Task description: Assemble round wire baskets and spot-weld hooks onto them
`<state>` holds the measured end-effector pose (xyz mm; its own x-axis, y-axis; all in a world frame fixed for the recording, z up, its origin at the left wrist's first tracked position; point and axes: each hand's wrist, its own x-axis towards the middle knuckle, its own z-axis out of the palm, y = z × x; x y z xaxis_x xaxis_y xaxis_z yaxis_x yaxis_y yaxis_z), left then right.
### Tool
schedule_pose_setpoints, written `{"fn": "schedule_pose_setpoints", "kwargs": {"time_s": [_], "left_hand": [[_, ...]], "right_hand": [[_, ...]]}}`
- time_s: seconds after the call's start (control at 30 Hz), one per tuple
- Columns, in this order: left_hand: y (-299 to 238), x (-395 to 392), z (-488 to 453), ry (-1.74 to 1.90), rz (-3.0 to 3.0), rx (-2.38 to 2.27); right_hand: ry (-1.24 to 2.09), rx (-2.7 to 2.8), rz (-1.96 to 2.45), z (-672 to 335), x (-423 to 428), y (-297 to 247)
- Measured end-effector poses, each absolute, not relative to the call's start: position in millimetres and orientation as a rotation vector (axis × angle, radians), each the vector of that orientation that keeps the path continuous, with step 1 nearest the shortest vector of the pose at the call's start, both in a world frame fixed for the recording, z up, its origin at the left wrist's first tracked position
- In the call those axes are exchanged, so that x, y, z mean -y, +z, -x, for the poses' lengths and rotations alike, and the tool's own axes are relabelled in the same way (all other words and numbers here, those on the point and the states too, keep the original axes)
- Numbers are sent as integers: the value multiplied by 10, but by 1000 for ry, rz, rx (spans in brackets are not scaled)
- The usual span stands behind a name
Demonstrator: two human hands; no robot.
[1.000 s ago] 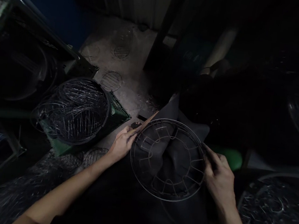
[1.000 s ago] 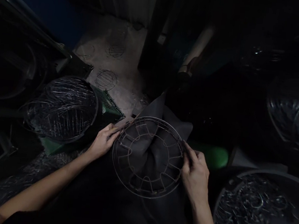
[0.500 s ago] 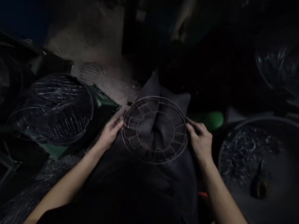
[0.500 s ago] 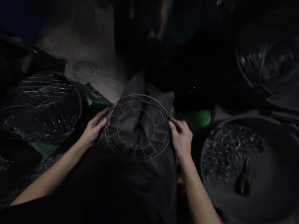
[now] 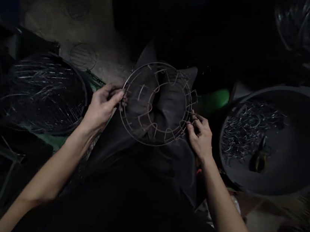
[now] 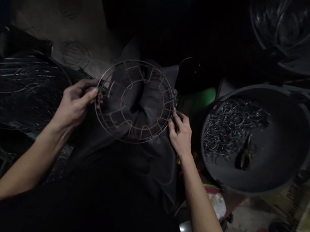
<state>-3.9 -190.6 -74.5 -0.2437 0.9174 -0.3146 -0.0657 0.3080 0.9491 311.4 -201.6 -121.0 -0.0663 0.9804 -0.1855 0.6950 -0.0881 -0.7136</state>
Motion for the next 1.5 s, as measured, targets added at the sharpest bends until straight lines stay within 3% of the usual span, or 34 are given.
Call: {"fn": "schedule_pose_setpoints", "kwargs": {"time_s": [0.3, 0.5, 0.63, 0.83, 1.17, 1.5], "left_hand": [[-1338, 1982, 222, 1144, -408, -1430], [-1330, 1983, 248, 1151, -381, -1413], [-1325, 1970, 272, 1163, -370, -1391], [-1243, 1997, 260, 1177, -335, -1330], [-541, 1690, 182, 1414, -336, -1235], [-777, 1931, 142, 1460, -49, -1221]], "right_hand": [[1007, 1575, 1949, -2971, 1810, -1065], [1648, 1217, 1773, -2995, 1597, -994], [1811, 837, 1639, -2938, 1592, -920], [1878, 631, 1491, -2931, 1665, -799], [1717, 388, 1245, -2524, 1415, -693], [1789, 233, 1360, -2315, 2178, -728]]}}
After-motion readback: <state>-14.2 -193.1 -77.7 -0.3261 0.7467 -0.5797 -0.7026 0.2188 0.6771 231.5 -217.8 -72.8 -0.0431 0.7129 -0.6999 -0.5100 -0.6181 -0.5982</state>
